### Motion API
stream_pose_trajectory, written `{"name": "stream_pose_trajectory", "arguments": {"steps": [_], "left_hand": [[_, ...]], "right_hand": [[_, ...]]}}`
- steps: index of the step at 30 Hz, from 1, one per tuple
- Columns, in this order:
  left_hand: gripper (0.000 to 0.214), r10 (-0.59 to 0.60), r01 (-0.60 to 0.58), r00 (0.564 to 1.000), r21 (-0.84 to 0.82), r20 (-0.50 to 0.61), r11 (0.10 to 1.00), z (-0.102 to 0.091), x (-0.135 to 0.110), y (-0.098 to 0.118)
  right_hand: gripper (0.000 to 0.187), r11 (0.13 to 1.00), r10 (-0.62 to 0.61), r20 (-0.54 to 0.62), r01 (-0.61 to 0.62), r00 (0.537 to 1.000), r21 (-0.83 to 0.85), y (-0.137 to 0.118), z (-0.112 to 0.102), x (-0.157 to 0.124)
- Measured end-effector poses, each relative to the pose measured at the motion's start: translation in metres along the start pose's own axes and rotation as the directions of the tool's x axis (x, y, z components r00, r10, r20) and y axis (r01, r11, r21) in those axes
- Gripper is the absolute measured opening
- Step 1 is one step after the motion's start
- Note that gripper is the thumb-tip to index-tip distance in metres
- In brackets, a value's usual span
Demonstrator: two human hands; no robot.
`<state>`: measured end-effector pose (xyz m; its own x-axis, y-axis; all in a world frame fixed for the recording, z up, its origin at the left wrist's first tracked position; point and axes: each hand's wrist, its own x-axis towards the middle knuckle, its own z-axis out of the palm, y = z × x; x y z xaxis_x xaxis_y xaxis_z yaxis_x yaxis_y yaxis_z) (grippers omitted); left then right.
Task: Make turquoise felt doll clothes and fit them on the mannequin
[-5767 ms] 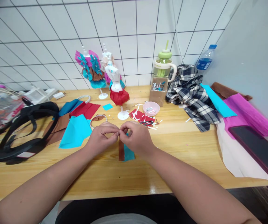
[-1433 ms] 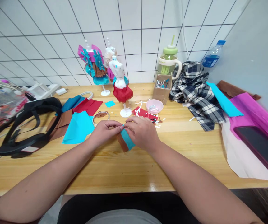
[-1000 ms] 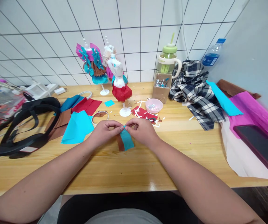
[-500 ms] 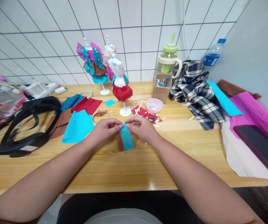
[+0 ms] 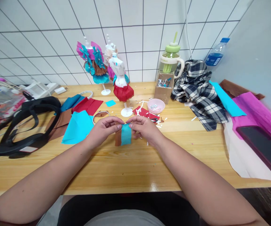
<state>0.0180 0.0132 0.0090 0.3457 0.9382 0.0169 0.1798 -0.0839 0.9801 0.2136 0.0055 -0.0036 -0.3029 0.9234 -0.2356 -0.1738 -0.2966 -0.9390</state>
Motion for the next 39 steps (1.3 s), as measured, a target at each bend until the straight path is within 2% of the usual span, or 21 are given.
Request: {"name": "stream_pose_trajectory", "arguments": {"steps": [7, 10, 15, 19, 22, 24, 26, 29, 32, 36, 39], "left_hand": [[0.027, -0.018, 0.018, 1.000, -0.024, 0.013, 1.000, -0.0007, -0.0015, 0.0017], [0.030, 0.004, -0.004, 1.000, 0.007, 0.026, 1.000, -0.0011, -0.0017, 0.0028], [0.027, -0.010, 0.011, 1.000, 0.043, -0.021, 0.999, 0.0010, -0.0010, 0.0008], [0.022, 0.022, -0.022, 1.000, 0.102, -0.004, 0.995, 0.0014, -0.0007, -0.0019], [0.028, 0.063, -0.059, 0.998, 0.171, -0.017, 0.984, 0.0009, -0.0012, -0.0011], [0.039, 0.069, -0.065, 0.997, 0.172, -0.019, 0.983, 0.0001, -0.0016, 0.0007], [0.040, 0.067, -0.065, 0.998, 0.203, -0.006, 0.977, -0.0012, -0.0017, 0.0029], [0.028, 0.060, -0.060, 0.998, 0.332, 0.010, 0.941, -0.0032, -0.0014, 0.0053], [0.020, 0.092, -0.081, 0.996, 0.437, -0.003, 0.896, -0.0034, -0.0016, 0.0052], [0.014, 0.256, -0.224, 0.966, 0.607, 0.034, 0.763, -0.0016, -0.0025, 0.0017], [0.015, 0.316, -0.288, 0.944, 0.692, 0.091, 0.662, -0.0012, -0.0028, -0.0011]], "right_hand": [[0.021, 0.998, 0.011, 0.012, -0.012, 1.000, 0.065, -0.0033, -0.0017, -0.0014], [0.024, 0.999, -0.034, -0.010, 0.034, 0.999, 0.003, -0.0024, -0.0027, -0.0002], [0.030, 0.982, -0.099, -0.069, 0.086, 0.993, -0.166, -0.0003, 0.0010, 0.0012], [0.035, 0.978, -0.099, -0.089, 0.080, 0.991, -0.193, -0.0002, 0.0030, 0.0017], [0.039, 0.961, -0.169, -0.073, 0.148, 0.983, -0.234, 0.0014, 0.0022, 0.0022], [0.036, 0.921, -0.257, -0.051, 0.229, 0.965, -0.317, 0.0025, 0.0025, 0.0017], [0.033, 0.860, -0.342, -0.033, 0.299, 0.939, -0.413, 0.0030, 0.0036, 0.0003], [0.029, 0.775, -0.428, -0.025, 0.352, 0.904, -0.525, 0.0031, 0.0049, -0.0023], [0.027, 0.688, -0.462, 0.012, 0.367, 0.887, -0.626, 0.0025, 0.0040, -0.0043], [0.028, 0.498, -0.535, 0.113, 0.420, 0.837, -0.759, 0.0008, 0.0020, -0.0061], [0.017, 0.349, -0.552, 0.186, 0.428, 0.813, -0.833, 0.0006, 0.0011, -0.0059]]}}
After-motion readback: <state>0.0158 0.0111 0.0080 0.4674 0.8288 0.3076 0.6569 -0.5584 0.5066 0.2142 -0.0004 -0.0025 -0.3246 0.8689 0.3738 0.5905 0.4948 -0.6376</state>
